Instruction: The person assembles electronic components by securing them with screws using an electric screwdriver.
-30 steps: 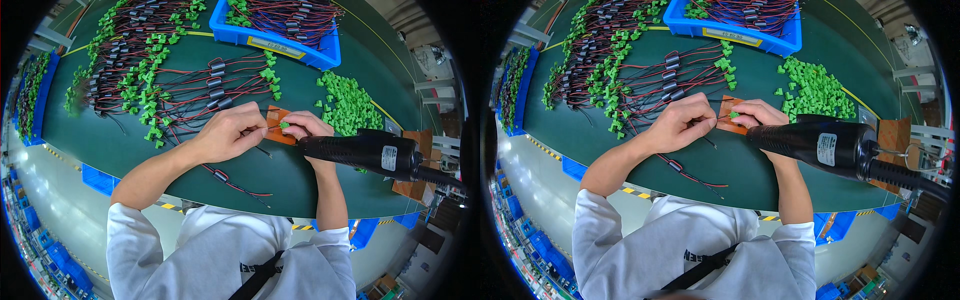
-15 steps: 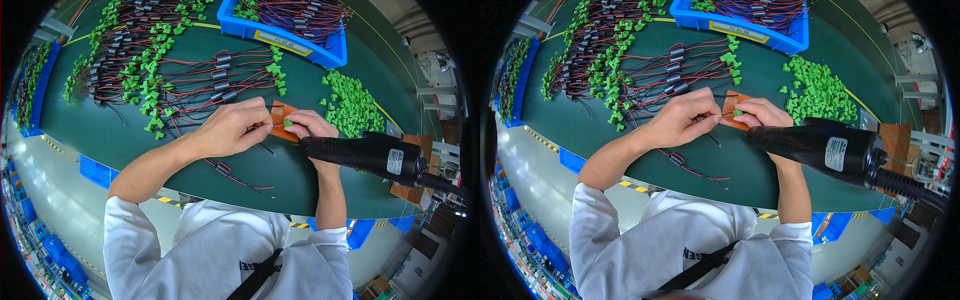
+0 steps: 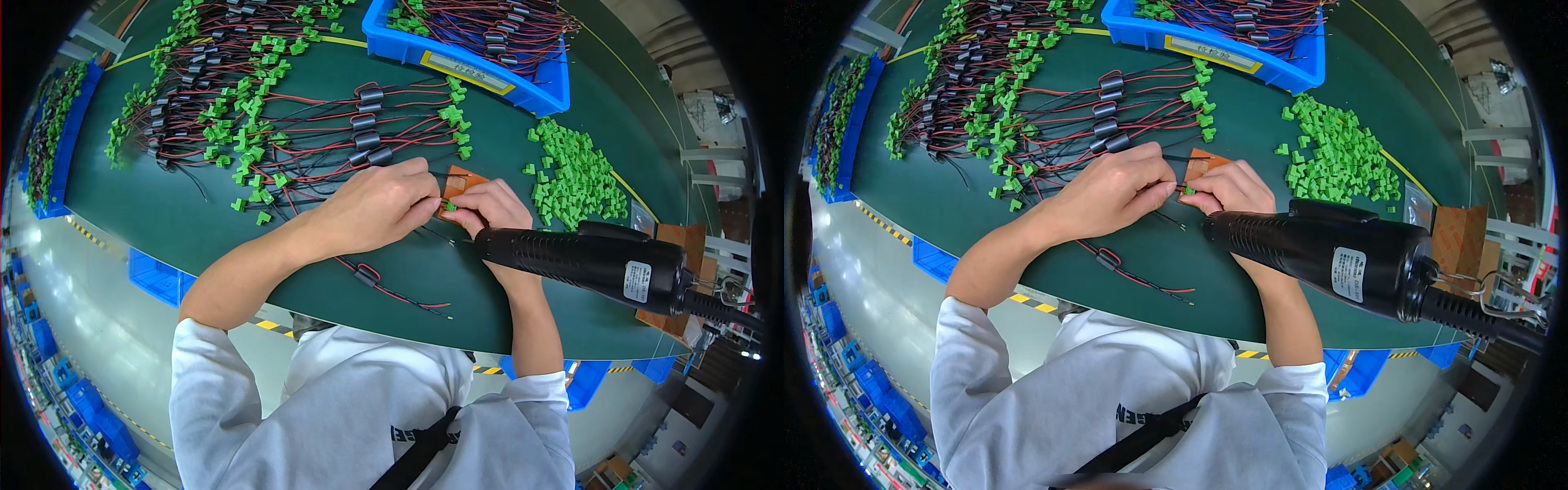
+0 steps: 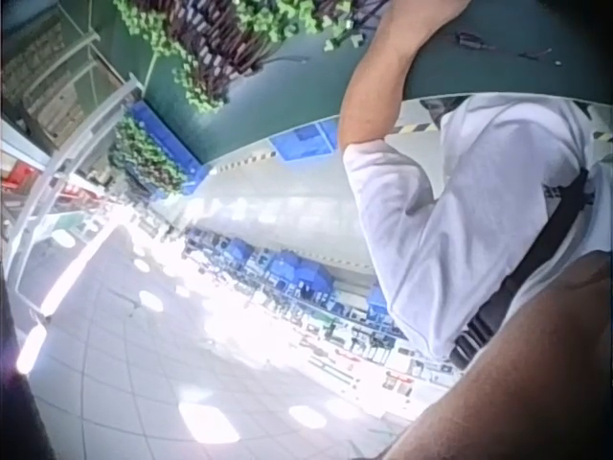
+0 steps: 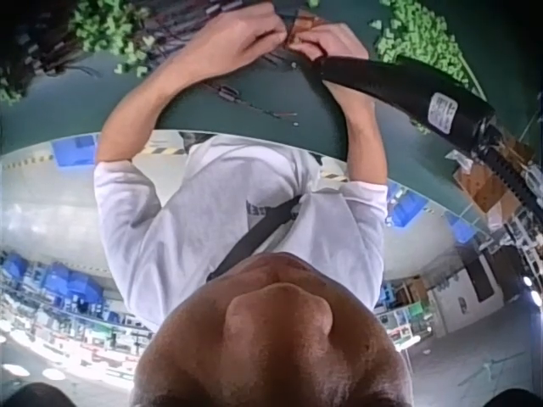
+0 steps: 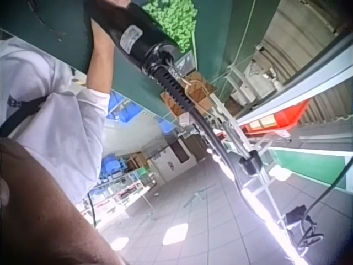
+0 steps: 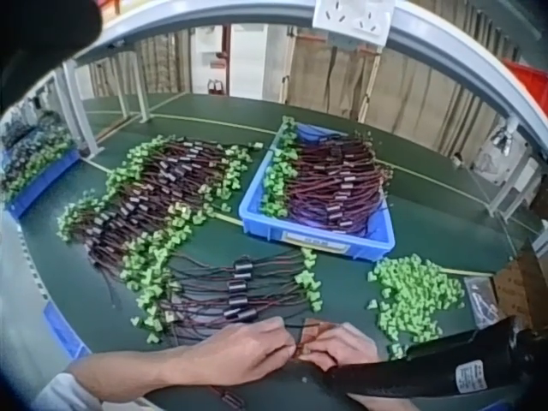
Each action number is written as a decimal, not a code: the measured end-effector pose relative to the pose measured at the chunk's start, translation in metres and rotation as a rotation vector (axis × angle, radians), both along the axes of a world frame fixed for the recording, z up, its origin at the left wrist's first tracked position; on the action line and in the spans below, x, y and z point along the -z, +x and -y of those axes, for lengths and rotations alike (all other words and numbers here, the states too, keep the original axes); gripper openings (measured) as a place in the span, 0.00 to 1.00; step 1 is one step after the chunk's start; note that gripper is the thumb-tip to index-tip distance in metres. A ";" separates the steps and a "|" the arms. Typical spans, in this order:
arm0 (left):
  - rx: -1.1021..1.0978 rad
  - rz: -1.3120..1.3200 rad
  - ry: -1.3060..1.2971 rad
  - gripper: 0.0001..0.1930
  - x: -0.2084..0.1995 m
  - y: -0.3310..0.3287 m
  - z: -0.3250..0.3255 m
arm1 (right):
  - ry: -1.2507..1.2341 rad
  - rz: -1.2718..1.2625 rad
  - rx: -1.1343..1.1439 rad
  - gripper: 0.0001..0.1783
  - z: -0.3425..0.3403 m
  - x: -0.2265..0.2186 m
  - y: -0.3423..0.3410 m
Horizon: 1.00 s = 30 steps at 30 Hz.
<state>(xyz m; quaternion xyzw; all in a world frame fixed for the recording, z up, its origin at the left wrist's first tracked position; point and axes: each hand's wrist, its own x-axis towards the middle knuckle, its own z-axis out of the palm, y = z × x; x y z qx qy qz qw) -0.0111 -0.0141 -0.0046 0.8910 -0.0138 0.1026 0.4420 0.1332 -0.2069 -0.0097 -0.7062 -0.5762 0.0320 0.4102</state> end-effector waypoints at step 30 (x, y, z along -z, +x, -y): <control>-0.096 0.010 0.297 0.08 0.013 0.002 0.008 | 0.647 -0.692 -0.085 0.26 -0.021 -0.072 -0.016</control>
